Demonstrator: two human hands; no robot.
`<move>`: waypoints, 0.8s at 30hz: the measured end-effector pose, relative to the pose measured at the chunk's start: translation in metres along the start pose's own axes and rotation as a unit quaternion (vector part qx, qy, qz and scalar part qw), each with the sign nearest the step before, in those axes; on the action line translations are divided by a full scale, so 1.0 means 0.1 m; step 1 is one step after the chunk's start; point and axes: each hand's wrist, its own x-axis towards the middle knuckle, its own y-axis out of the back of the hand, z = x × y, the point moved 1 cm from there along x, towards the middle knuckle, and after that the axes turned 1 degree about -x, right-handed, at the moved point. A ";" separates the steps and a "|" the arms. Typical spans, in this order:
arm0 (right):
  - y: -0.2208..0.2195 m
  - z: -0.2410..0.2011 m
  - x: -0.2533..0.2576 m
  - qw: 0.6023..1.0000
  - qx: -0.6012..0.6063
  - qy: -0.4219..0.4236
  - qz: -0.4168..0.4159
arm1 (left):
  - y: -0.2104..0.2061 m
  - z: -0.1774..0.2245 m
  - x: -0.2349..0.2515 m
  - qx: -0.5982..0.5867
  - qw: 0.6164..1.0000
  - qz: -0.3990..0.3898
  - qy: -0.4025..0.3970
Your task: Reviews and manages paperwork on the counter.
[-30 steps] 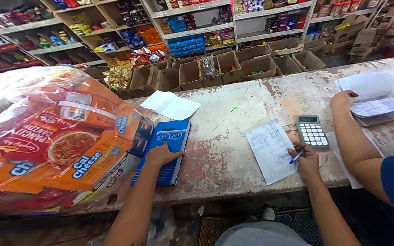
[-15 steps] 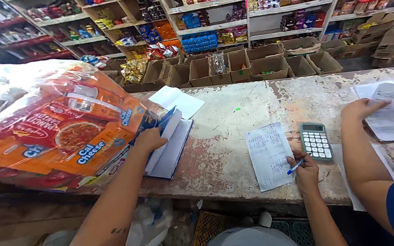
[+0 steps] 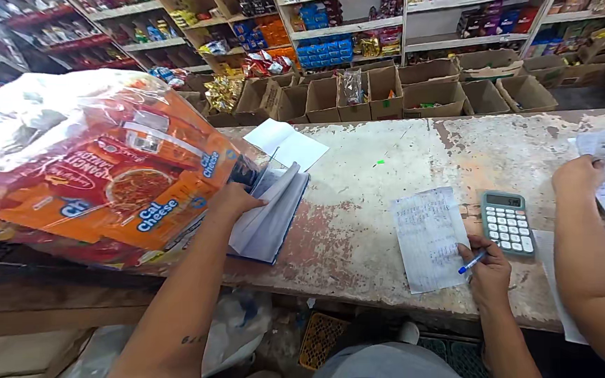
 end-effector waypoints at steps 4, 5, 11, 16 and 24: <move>0.04 0.02 -0.04 1.000 -0.001 0.008 0.017 | -0.03 -0.05 0.00 -0.020 0.999 0.010 -0.027; 0.05 0.04 -0.04 1.000 -0.006 0.012 0.023 | -0.03 -0.05 0.00 -0.020 0.999 0.014 -0.030; 0.18 0.14 -0.02 0.999 -0.032 0.020 0.016 | 0.15 0.06 -0.23 0.033 0.996 0.072 -0.047; 0.25 0.20 -0.02 0.998 -0.042 0.031 0.025 | 0.14 -0.01 -0.15 0.058 0.997 -0.021 -0.043; 0.29 0.23 -0.03 0.997 -0.062 0.029 0.041 | 0.01 0.28 -0.38 0.112 0.985 -0.082 -0.107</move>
